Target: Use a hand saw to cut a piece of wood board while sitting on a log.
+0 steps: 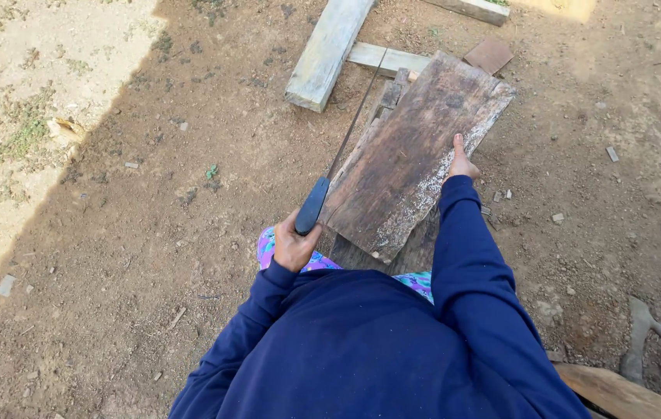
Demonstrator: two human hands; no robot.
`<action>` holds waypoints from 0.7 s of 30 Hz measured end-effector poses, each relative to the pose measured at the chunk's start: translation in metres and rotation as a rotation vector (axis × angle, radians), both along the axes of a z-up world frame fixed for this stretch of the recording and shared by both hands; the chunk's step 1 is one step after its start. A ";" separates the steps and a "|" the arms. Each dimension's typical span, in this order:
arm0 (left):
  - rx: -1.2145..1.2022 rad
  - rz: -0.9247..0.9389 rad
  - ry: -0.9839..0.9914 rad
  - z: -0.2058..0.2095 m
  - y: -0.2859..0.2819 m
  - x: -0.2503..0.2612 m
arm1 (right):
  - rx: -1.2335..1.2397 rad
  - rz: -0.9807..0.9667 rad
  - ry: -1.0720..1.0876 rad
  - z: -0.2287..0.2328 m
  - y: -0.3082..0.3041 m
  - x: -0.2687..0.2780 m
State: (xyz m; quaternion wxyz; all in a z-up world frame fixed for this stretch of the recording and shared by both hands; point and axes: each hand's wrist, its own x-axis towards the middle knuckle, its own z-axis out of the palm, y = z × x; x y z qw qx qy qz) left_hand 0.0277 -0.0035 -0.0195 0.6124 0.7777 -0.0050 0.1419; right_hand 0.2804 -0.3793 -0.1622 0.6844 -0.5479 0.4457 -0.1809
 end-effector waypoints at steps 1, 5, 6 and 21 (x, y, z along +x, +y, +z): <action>0.030 0.006 0.057 -0.002 0.003 -0.005 | -0.023 -0.022 0.068 0.000 0.001 0.001; 0.068 0.006 0.133 -0.002 0.009 -0.021 | -0.152 -0.051 0.144 -0.026 -0.004 0.023; 0.066 0.013 0.126 -0.006 0.007 -0.024 | -0.153 -0.046 0.137 -0.024 -0.003 0.025; 0.034 0.048 0.167 -0.025 -0.006 -0.029 | -0.837 0.630 0.354 0.038 -0.009 0.056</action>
